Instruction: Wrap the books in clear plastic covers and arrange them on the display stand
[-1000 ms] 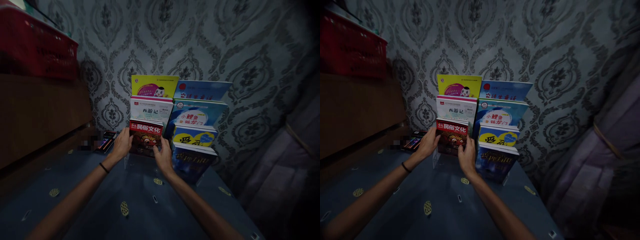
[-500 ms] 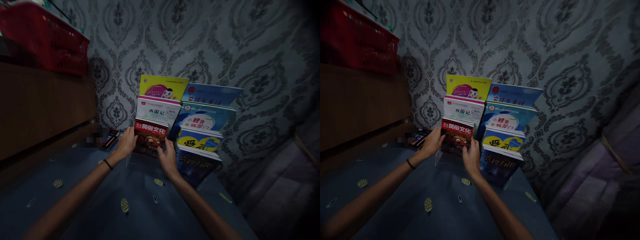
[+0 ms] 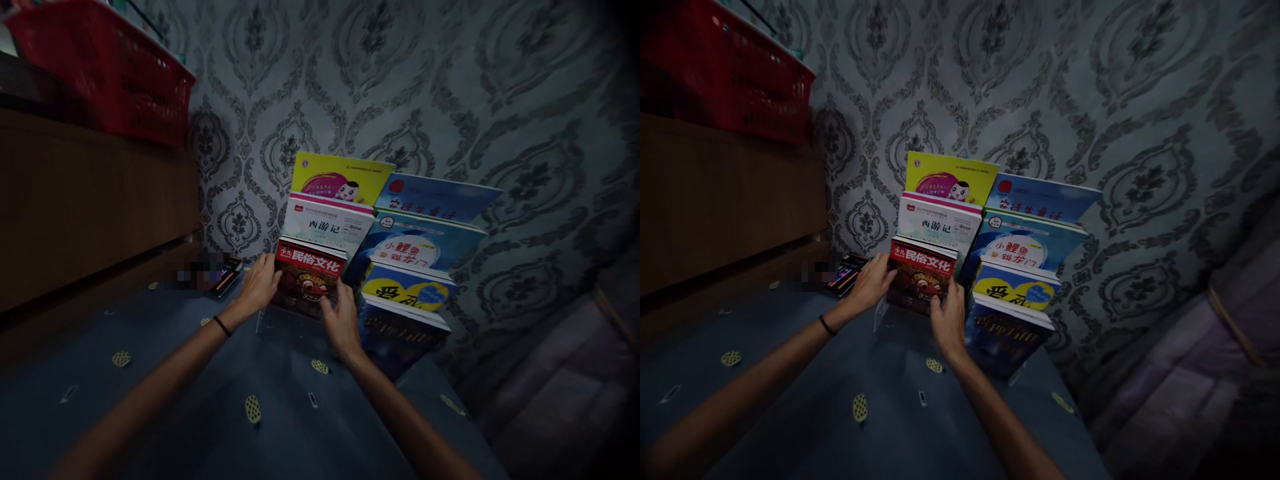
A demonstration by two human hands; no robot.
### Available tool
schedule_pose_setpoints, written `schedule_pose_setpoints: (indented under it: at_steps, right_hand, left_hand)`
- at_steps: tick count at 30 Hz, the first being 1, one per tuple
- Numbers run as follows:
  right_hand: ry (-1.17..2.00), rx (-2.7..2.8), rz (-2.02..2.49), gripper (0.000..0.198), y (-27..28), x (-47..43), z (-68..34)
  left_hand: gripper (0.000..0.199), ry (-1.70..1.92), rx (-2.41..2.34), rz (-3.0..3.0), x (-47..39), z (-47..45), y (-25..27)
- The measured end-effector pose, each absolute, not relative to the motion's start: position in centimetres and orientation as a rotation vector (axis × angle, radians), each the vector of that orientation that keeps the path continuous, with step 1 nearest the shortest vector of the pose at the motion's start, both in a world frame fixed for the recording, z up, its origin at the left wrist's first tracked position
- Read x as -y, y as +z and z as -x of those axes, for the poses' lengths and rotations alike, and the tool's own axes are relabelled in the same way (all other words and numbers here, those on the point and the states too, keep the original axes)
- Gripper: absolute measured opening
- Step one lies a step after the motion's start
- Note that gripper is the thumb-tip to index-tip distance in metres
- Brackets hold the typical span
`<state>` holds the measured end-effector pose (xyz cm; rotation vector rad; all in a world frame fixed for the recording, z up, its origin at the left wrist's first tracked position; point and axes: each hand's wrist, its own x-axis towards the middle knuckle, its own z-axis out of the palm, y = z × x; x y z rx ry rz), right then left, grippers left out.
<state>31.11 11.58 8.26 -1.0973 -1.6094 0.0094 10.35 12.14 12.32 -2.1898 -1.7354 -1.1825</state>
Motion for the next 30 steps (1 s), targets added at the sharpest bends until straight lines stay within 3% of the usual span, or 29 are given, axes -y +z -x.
schedule_pose_setpoints:
  at_steps: [10, 17, 23, 30]
  right_hand:
    - [0.006, 1.560, 1.117, 0.058, 7.1, -9.8, -30.7]
    - [0.057, 1.661, 0.982, 0.041, 7.7, -6.7, -28.9]
    - [-0.073, 1.508, 1.078, 0.056, 7.9, -9.2, -29.6]
    - [0.068, 1.482, 1.134, 0.059, 6.5, -11.2, -30.0]
  left_hand:
    - [0.020, -1.233, 1.753, 2.190, -12.8, -10.3, 12.4]
    - [0.021, -1.243, 1.744, 2.187, -12.7, -10.4, 12.2]
    - [0.020, -1.246, 1.729, 2.182, -12.6, -10.6, 12.1]
    - [0.016, -1.253, 1.765, 2.153, -12.4, -11.1, 12.2]
